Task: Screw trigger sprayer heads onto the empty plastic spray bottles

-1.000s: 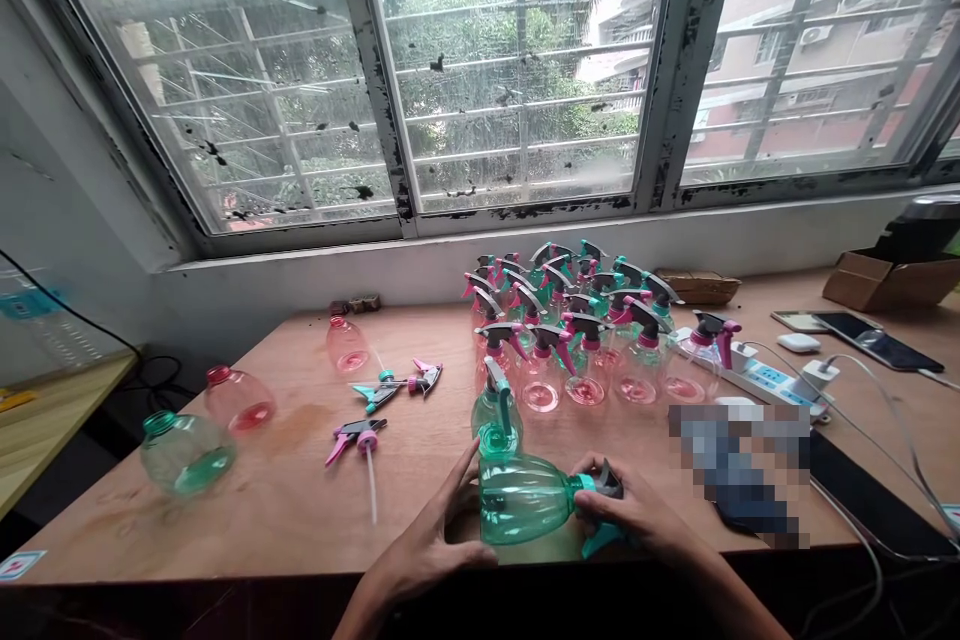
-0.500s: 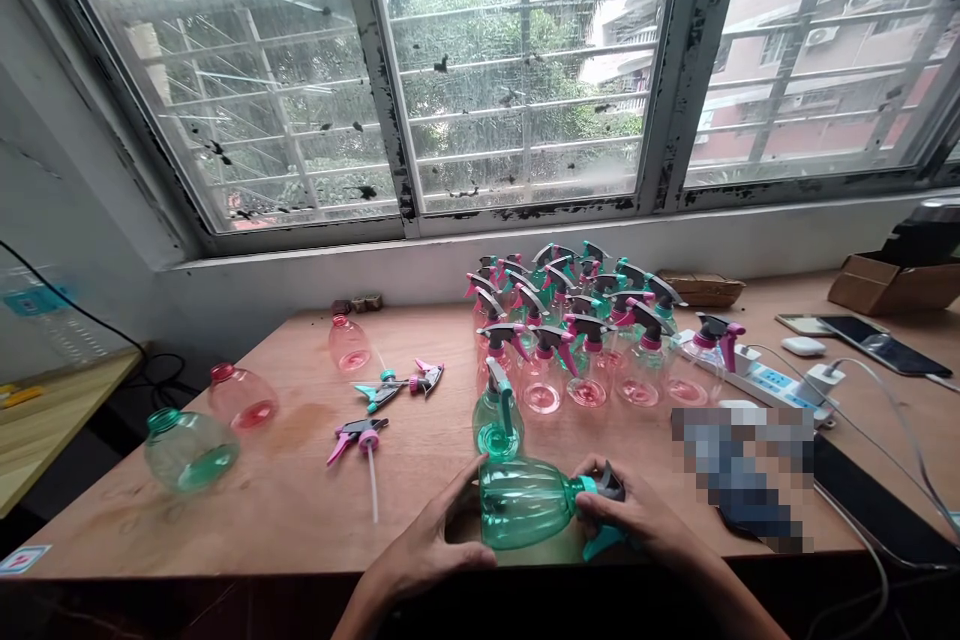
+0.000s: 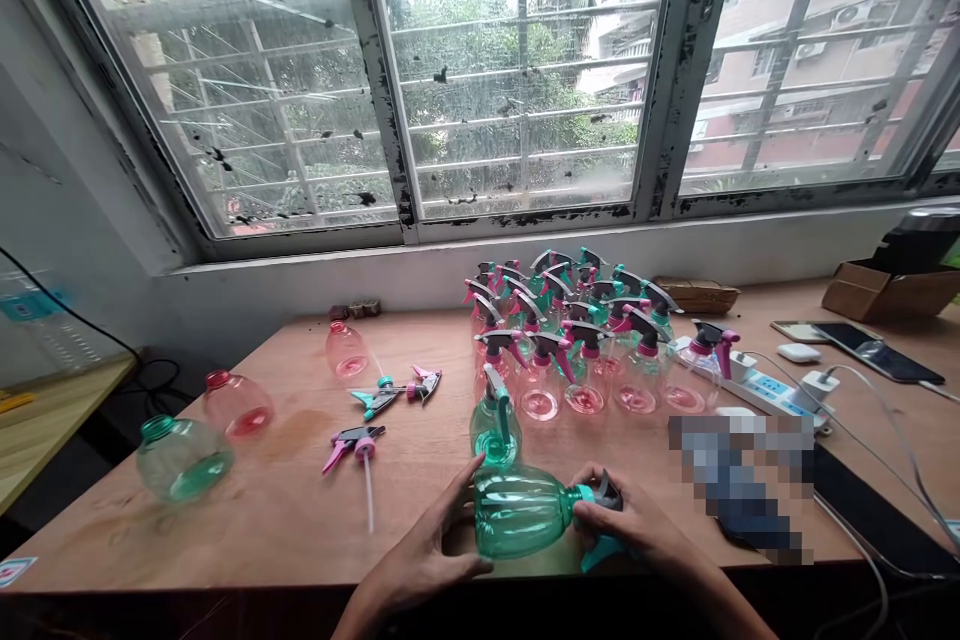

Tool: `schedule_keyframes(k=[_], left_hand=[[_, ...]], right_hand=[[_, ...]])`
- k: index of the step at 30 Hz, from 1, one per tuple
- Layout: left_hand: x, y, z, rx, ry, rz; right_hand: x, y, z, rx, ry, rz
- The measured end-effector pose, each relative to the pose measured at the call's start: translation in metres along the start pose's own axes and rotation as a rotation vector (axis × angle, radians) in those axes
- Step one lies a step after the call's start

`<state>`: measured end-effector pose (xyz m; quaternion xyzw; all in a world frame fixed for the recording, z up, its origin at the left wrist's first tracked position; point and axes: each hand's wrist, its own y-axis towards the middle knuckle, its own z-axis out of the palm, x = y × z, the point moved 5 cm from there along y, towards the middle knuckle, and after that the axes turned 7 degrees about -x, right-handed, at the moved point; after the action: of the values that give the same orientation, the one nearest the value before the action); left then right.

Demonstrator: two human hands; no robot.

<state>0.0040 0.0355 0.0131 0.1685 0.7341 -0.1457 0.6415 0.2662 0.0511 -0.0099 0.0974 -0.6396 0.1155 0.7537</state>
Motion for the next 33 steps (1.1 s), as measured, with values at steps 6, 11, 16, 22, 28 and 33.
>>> schedule_keyframes(k=[6, 11, 16, 22, 28, 33], left_hand=[[0.0008, 0.0005, -0.0011, -0.023, 0.001, -0.034], [0.0000, 0.0017, 0.0017, 0.012, -0.085, -0.029], [-0.0037, 0.0012, 0.0041, 0.025, -0.092, 0.006], [0.0000, -0.0004, -0.0005, 0.021, -0.083, 0.005], [0.0002, -0.0006, -0.0008, 0.009, -0.060, -0.009], [-0.0017, 0.0013, 0.0020, 0.001, -0.105, 0.017]], right_hand=[[-0.0030, -0.0002, -0.0023, -0.028, -0.018, -0.006], [-0.0054, 0.0023, -0.0032, -0.029, -0.020, 0.000], [-0.0064, 0.0023, -0.0032, -0.029, -0.011, -0.017], [-0.0056, 0.0007, -0.0024, -0.019, 0.008, -0.012], [-0.0069, 0.0021, -0.0031, -0.025, 0.027, -0.008], [-0.0063, 0.0022, -0.0029, -0.020, 0.020, -0.021]])
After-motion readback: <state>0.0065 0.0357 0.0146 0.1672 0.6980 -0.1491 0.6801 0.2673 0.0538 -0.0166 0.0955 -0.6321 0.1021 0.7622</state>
